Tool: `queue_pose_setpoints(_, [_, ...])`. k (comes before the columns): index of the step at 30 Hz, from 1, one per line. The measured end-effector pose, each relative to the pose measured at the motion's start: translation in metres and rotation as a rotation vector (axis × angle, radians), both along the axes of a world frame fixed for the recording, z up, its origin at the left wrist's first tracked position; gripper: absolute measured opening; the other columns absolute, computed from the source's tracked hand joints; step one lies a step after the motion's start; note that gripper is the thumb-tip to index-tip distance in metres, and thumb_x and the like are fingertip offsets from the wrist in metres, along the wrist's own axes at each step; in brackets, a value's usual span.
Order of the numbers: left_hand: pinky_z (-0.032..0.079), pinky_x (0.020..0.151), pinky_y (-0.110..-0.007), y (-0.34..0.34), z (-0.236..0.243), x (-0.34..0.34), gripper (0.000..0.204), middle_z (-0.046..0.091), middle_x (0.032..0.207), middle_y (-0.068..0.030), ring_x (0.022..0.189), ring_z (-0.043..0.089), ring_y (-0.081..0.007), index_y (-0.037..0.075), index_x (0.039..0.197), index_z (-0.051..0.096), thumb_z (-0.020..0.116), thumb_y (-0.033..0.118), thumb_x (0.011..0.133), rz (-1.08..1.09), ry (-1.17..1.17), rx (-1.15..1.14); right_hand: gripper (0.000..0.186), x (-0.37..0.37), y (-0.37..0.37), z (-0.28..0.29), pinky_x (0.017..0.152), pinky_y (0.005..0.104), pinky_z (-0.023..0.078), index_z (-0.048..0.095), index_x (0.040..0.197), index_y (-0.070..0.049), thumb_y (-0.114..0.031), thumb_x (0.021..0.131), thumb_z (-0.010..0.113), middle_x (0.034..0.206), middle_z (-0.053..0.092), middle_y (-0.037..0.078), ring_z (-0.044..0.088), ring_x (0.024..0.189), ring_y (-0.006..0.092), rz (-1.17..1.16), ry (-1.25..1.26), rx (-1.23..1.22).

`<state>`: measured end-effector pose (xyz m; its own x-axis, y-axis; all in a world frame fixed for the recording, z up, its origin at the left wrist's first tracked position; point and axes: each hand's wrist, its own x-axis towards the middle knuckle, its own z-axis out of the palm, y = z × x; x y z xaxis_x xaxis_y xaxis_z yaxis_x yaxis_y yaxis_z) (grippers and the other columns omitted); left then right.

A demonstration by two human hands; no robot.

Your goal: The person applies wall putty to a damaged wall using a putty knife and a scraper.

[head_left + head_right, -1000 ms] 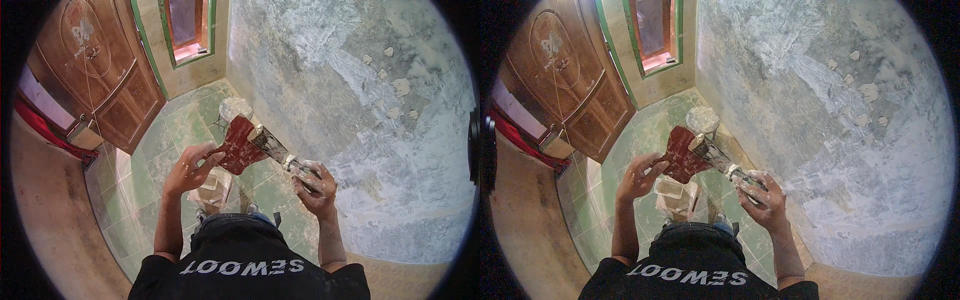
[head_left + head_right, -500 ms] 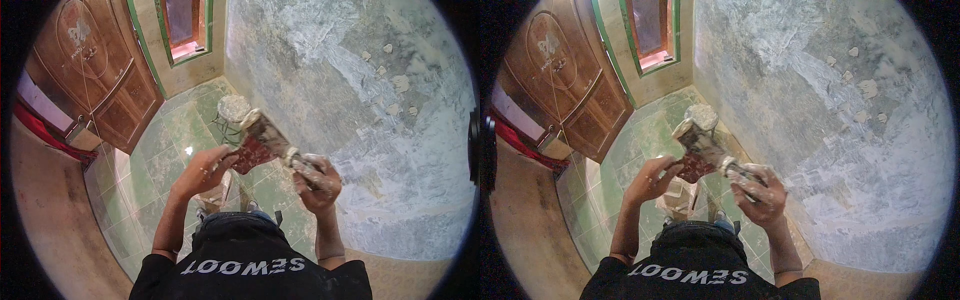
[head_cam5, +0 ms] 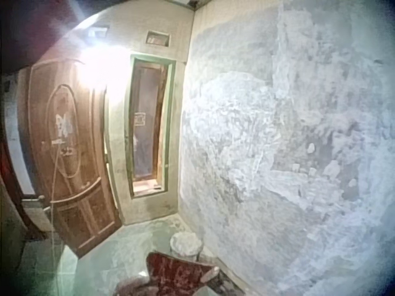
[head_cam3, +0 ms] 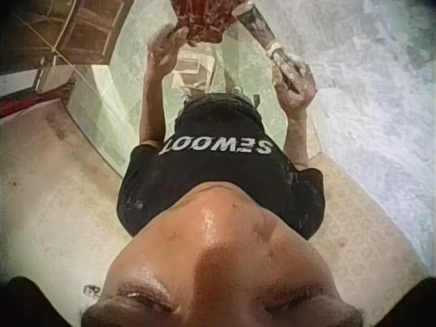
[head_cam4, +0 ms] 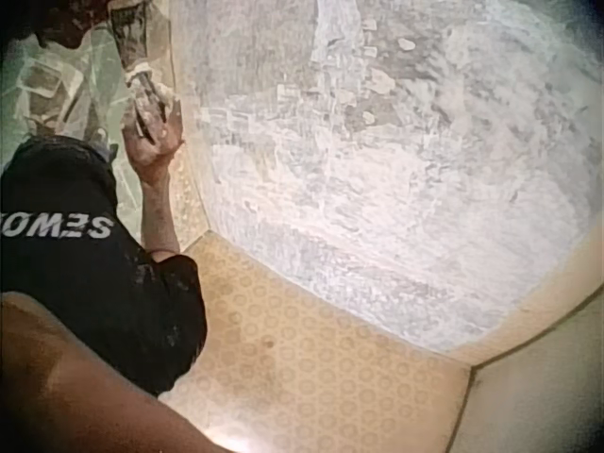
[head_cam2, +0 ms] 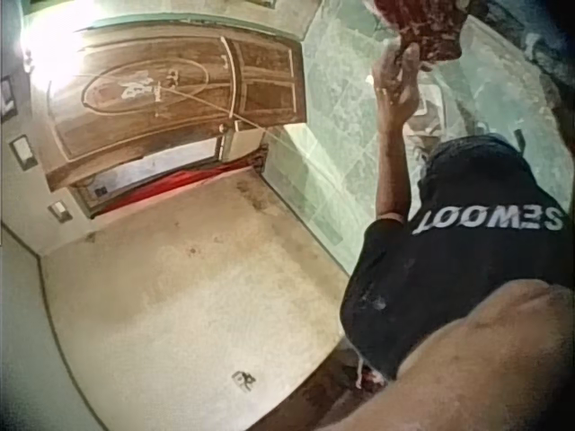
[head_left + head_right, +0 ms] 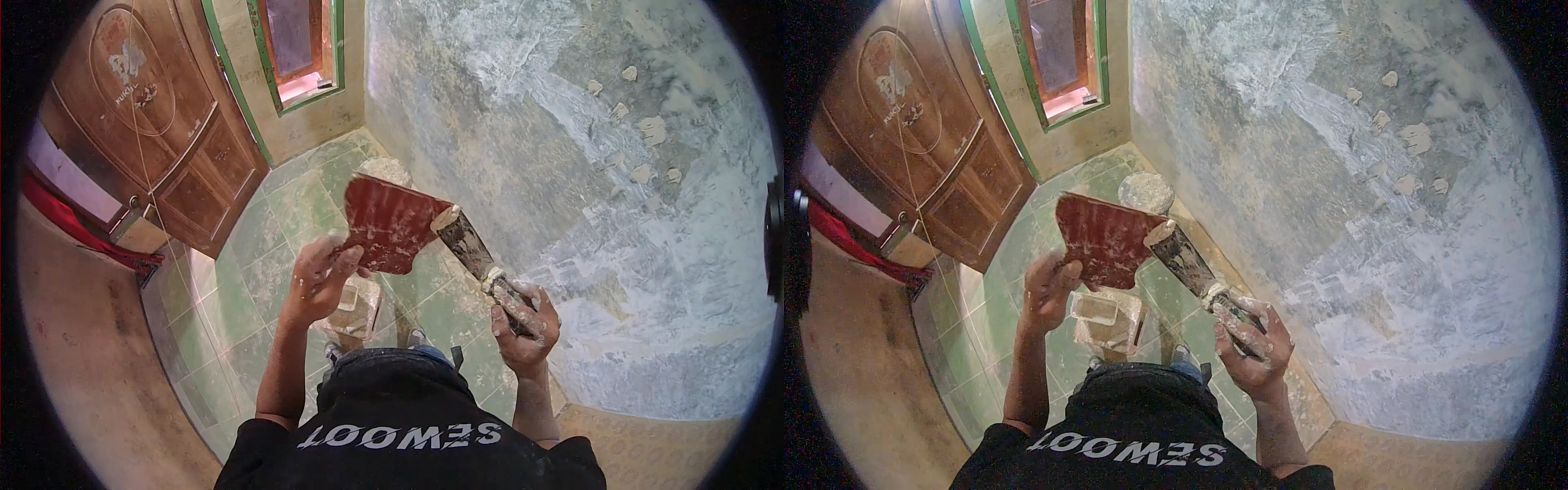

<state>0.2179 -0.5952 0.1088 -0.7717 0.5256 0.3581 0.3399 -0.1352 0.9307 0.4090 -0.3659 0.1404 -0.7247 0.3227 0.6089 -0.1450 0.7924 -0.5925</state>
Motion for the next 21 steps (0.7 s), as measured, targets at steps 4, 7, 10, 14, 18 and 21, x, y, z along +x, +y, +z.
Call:
queue_pose_setpoints(4, [0.052, 0.067, -0.036, 0.013, -0.019, -0.011, 0.009, 0.065, 0.085, -0.0151, 0.074, 0.065, -0.0307, 0.000, 0.096, 0.064, 0.064, 0.006, 0.089, -0.029, 0.522, -0.110, 0.022, -0.017, -0.005, -0.006, 0.077, 0.0354, 0.055, 0.074, 0.096, -0.004, -0.007, 0.075, 0.077, 0.099, 0.066, 0.019, 0.068, 0.089, 0.0310, 0.038, 0.009, 0.023])
queue_pose_setpoints(7, [0.051, 0.071, -0.038, 0.027, -0.010, 0.004, 0.018, 0.067, 0.089, -0.0155, 0.079, 0.065, -0.0318, -0.001, 0.098, 0.064, 0.072, 0.008, 0.085, -0.145, 0.472, -0.362, 0.031, -0.034, -0.011, 0.016, 0.080, 0.0349, 0.054, 0.070, 0.106, -0.003, -0.013, 0.078, 0.079, 0.101, 0.066, 0.017, 0.067, 0.092, 0.0266, 0.124, 0.025, 0.005])
queue_pose_setpoints(10, [0.048, 0.067, -0.038, 0.027, -0.027, 0.016, 0.010, 0.064, 0.084, -0.0164, 0.075, 0.063, -0.0327, -0.001, 0.092, 0.065, 0.067, 0.008, 0.088, -0.092, 0.324, -0.298, 0.042, -0.043, -0.012, 0.017, 0.081, 0.0324, 0.054, 0.064, 0.115, 0.000, -0.020, 0.081, 0.079, 0.102, 0.066, 0.013, 0.065, 0.094, 0.0198, 0.082, 0.082, -0.736])
queue_pose_setpoints(14, [0.046, 0.064, -0.031, 0.008, -0.075, 0.010, 0.014, 0.063, 0.080, -0.0099, 0.073, 0.060, -0.0202, -0.003, 0.088, 0.063, 0.062, 0.010, 0.093, 0.016, -0.091, -0.352, 0.042, -0.032, 0.063, -0.025, 0.075, 0.0262, 0.053, 0.062, 0.114, 0.002, -0.023, 0.084, 0.077, 0.097, 0.067, 0.008, 0.063, 0.085, 0.0128, -0.103, 0.101, -0.559])
queue_pose_setpoints(18, [0.047, 0.066, -0.026, 0.022, -0.094, 0.023, 0.016, 0.060, 0.086, -0.0036, 0.077, 0.056, -0.0087, -0.004, 0.098, 0.059, 0.059, 0.012, 0.098, 0.088, -0.350, -0.129, 0.042, 0.001, 0.158, -0.103, 0.065, 0.0267, 0.051, 0.060, 0.118, 0.002, -0.021, 0.086, 0.076, 0.089, 0.064, 0.003, 0.060, 0.076, 0.0090, -0.203, 0.137, -0.951])
queue_pose_setpoints(21, [0.053, 0.065, -0.030, 0.022, -0.114, 0.018, 0.017, 0.059, 0.085, -0.0039, 0.074, 0.056, -0.0101, -0.001, 0.105, 0.054, 0.058, 0.014, 0.099, 0.130, -0.418, -0.012, 0.031, 0.026, 0.222, -0.149, 0.063, 0.0247, 0.048, 0.063, 0.112, -0.001, -0.027, 0.095, 0.063, 0.087, 0.064, 0.003, 0.059, 0.072, 0.0091, -0.349, 0.070, -0.867])
